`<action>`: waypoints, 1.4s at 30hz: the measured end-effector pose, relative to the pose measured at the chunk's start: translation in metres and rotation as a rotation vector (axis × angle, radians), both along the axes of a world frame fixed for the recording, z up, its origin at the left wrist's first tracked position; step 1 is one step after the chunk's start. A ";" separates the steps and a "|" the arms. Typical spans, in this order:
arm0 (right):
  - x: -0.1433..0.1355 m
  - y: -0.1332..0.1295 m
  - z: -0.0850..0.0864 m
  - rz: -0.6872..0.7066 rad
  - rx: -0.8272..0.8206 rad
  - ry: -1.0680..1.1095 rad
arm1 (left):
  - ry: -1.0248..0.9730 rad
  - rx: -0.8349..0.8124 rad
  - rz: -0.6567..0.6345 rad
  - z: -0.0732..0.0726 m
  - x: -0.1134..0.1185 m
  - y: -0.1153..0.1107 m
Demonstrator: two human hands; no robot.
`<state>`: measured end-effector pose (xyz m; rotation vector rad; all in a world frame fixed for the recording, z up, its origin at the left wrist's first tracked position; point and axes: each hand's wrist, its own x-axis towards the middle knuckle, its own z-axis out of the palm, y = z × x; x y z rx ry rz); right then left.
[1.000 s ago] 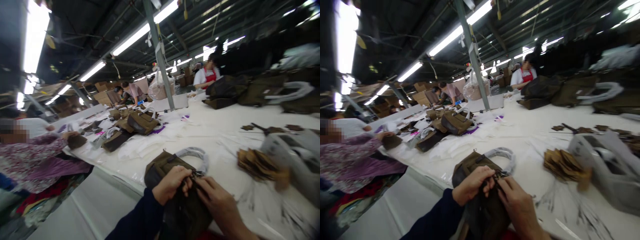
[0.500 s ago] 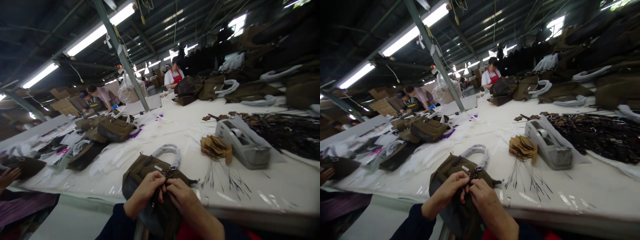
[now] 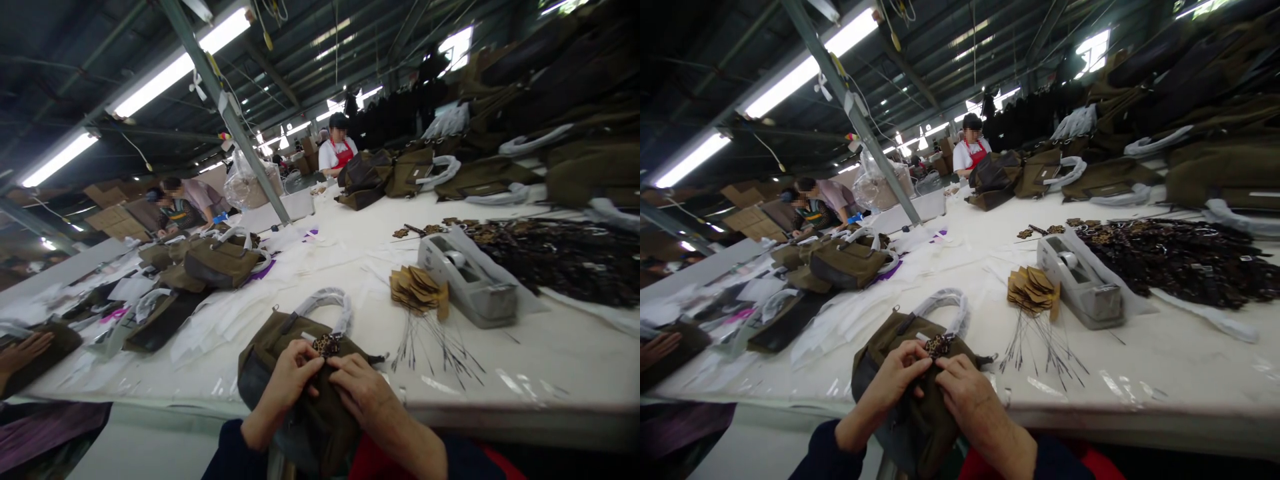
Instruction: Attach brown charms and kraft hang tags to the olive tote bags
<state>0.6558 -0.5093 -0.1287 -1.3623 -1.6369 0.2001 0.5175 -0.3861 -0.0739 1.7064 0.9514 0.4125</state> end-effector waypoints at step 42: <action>0.003 0.027 0.042 -0.113 -0.114 0.387 | -0.134 -0.377 -0.120 0.005 0.003 0.000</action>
